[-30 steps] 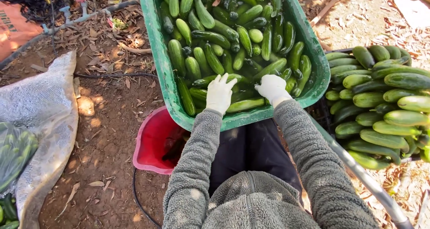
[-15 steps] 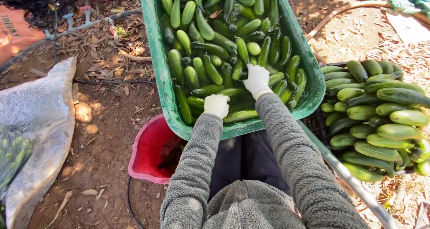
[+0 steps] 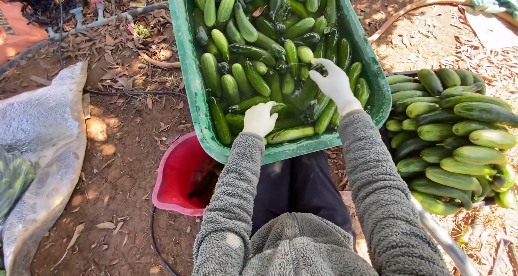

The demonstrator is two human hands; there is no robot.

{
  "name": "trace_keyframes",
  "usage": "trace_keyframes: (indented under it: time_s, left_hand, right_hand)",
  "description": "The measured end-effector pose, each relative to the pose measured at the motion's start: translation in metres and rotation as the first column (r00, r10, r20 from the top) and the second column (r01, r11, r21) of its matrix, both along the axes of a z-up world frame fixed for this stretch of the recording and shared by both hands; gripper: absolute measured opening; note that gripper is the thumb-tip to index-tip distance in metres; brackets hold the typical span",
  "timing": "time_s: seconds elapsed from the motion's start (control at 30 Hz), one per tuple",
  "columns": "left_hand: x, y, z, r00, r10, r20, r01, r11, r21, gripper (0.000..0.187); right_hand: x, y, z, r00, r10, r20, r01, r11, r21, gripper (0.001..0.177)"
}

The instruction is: Sorting and transferring cucumbers from a water-filled green bin into a red bucket.

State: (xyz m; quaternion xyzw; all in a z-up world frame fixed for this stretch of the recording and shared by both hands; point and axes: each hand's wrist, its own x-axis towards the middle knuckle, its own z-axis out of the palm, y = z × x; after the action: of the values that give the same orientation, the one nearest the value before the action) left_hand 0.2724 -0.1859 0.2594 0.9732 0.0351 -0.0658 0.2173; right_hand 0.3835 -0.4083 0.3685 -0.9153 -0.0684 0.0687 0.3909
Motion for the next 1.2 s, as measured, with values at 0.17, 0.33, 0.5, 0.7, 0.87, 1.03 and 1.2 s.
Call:
trace_keyframes:
  time_s: [0.17, 0.33, 0.5, 0.7, 0.87, 1.03, 1.2]
  left_hand:
    - [0.0, -0.004, 0.003, 1.0, 0.005, -0.022, -0.007, 0.998, -0.063, 0.049]
    - [-0.014, -0.012, 0.053, 0.992, 0.016, -0.122, -0.038, 0.983, -0.179, 0.062]
    - [-0.019, -0.017, 0.069, 0.975, 0.014, -0.222, -0.052, 0.985, -0.166, 0.089]
    - [-0.015, -0.017, 0.055, 0.983, 0.094, -0.16, -0.095, 0.996, 0.002, 0.08]
    - [-0.023, -0.007, 0.075, 0.949, 0.237, -0.208, -0.251, 0.967, -0.043, 0.079]
    - [-0.022, 0.009, 0.048, 0.942, 0.305, -0.143, -0.307, 0.952, 0.007, 0.078]
    - [-0.023, 0.014, 0.032, 0.923, 0.37, -0.106, -0.374, 0.927, -0.026, 0.068]
  right_hand:
    - [-0.006, -0.008, 0.012, 0.978, -0.042, -0.204, 0.096, 0.96, 0.264, 0.036]
    - [-0.004, -0.004, -0.02, 0.954, -0.013, -0.301, 0.113, 0.94, 0.32, 0.058]
    - [-0.022, 0.024, -0.035, 0.881, 0.061, -0.47, 0.119, 0.931, 0.346, 0.069]
    - [-0.038, 0.05, -0.01, 0.869, 0.12, -0.48, 0.148, 0.864, 0.482, 0.059]
    - [-0.007, 0.019, -0.057, 0.924, 0.097, -0.37, -0.014, 0.975, 0.22, 0.046]
    - [-0.002, 0.022, -0.073, 0.903, 0.14, -0.406, -0.252, 0.939, -0.236, 0.07]
    - [-0.008, 0.037, -0.1, 0.924, 0.154, -0.35, -0.317, 0.819, -0.479, 0.076]
